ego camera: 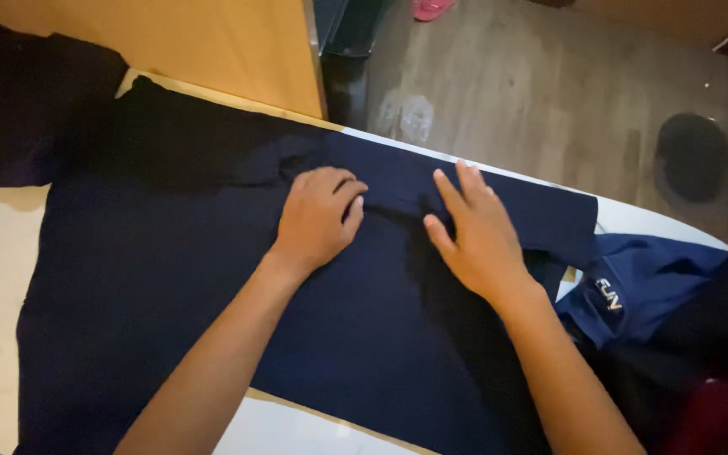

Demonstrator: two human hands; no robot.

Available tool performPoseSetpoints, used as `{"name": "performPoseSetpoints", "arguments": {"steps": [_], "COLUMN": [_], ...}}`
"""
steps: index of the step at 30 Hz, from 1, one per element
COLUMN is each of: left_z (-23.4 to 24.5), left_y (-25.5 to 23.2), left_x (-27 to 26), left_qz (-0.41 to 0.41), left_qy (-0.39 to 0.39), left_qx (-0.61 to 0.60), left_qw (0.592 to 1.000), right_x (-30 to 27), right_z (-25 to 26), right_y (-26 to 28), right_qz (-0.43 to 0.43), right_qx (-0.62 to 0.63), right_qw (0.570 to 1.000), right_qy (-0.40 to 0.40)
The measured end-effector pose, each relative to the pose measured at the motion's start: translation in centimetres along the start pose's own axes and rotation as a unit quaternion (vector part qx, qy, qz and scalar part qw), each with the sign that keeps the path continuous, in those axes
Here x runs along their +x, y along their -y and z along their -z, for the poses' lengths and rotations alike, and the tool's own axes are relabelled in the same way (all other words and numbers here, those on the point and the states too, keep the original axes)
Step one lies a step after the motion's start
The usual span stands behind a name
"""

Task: The person is folding a dark blue polo shirt on a white table.

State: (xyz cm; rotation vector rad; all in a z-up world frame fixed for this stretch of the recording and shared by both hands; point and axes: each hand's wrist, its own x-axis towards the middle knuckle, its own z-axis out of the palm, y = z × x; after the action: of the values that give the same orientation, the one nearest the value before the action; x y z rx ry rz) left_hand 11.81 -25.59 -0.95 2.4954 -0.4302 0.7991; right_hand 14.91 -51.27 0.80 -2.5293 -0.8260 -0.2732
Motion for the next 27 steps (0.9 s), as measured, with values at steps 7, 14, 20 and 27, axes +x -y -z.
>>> {"name": "performPoseSetpoints", "arguments": {"steps": [7,14,20,27], "left_z": [-0.1,4.5,13.5,19.8], "left_y": [0.0,0.3,3.6,5.2], "left_x": [-1.2,-4.2,-12.0,-21.0], "left_qz": [0.020,0.024,0.167,0.286], "left_qy": [0.017,0.105,0.155,0.134], "left_qx": [-0.024,0.028,0.094,0.123], "left_qw": [0.999,0.994,0.969,0.941], "right_x": [-1.1,-0.7,1.4,0.1], "right_z": [-1.4,-0.8,-4.9,-10.2], "right_y": [-3.2,-1.8,8.1,20.5], "right_qz": [-0.050,-0.106,0.105,0.270], "right_qx": [-0.119,-0.132,-0.087,-0.009], "right_qw": [0.978,0.971,0.973,0.927], "right_qy": [0.165,0.166,0.184,0.261]}}
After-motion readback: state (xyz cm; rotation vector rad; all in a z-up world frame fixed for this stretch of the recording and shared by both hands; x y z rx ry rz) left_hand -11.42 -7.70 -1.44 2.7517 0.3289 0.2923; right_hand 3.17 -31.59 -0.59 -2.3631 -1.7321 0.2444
